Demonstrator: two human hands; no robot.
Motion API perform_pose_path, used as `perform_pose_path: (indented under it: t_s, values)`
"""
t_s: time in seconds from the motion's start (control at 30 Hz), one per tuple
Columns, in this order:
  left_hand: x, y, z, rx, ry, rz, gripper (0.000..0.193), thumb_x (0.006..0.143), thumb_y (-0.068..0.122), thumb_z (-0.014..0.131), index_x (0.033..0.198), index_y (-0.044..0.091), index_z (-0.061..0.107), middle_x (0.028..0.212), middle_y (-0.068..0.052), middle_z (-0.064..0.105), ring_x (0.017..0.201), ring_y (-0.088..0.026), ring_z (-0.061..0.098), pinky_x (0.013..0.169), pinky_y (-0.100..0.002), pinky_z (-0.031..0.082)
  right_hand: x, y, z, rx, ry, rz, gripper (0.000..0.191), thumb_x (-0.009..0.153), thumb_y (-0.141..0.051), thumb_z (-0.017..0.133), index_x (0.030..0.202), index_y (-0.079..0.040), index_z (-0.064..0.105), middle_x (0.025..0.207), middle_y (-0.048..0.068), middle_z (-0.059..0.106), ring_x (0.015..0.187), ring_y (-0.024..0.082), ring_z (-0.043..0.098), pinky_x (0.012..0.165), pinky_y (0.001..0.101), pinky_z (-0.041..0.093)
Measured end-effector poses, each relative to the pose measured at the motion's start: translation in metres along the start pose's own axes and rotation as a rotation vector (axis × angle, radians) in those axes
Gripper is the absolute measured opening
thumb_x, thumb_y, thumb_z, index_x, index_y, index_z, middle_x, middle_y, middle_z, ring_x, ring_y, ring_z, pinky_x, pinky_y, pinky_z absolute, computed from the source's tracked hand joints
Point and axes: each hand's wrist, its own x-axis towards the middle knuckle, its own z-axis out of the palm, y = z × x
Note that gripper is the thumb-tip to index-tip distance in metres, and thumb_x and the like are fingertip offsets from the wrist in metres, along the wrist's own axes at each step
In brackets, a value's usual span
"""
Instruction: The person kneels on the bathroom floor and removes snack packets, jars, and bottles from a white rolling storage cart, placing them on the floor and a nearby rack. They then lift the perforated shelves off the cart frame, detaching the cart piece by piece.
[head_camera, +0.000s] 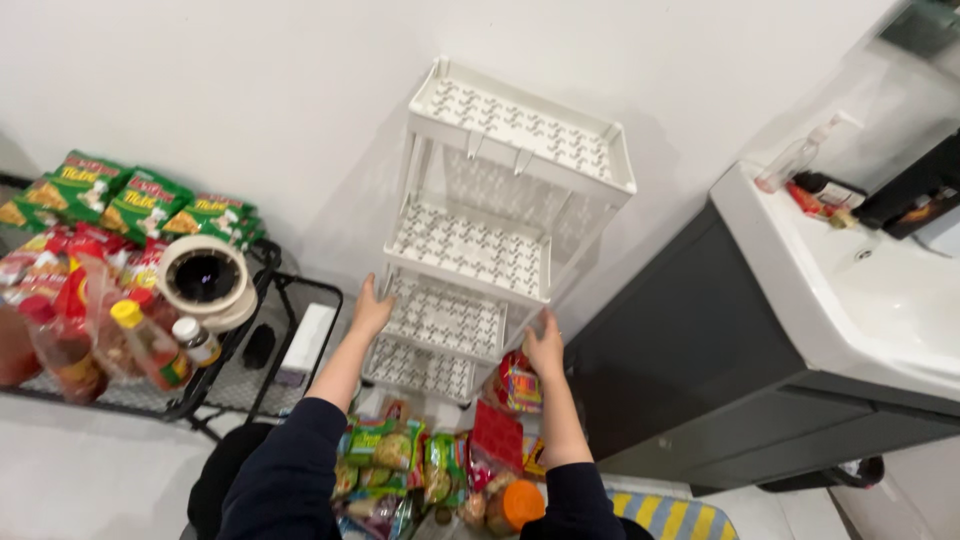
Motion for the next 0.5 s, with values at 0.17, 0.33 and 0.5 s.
perform_pose_path:
  t_s: [0.17,0.33,0.5]
  values:
    - [0.023,-0.005,0.002,0.188,-0.009,0.084,0.047,0.089,0.016,0.07,0.133,0.011,0.057,0.118,-0.022,0.072,0.111,-0.042,0.068,0.092,-0.048,0.054,0.013,0.0,0.02,0.045,-0.075,0.1,0.029,0.09,-0.011,0.07,0.119,-0.007,0.067,0.107,0.014,0.078,0.103,0.028,0.076,0.089,0.0374,0.056]
    - [0.033,-0.022,-0.002,0.237,-0.005,0.118,0.024,0.09,0.007,0.065,0.112,0.015,0.07,0.099,-0.02,0.074,0.098,-0.041,0.071,0.081,-0.049,0.056,0.01,0.007,0.034,0.023,0.012,0.111,0.02,0.094,-0.008,0.069,0.113,-0.008,0.069,0.097,0.014,0.078,0.088,0.027,0.076,0.078,0.0374,0.058]
    - [0.031,-0.024,-0.005,0.21,-0.02,0.205,0.024,0.089,0.002,0.065,0.11,0.012,0.069,0.098,-0.023,0.073,0.097,-0.043,0.069,0.08,-0.049,0.056,0.01,0.007,0.028,0.083,0.099,0.036,0.021,0.092,-0.003,0.067,0.112,-0.007,0.069,0.093,0.011,0.077,0.085,0.021,0.076,0.076,0.0343,0.057]
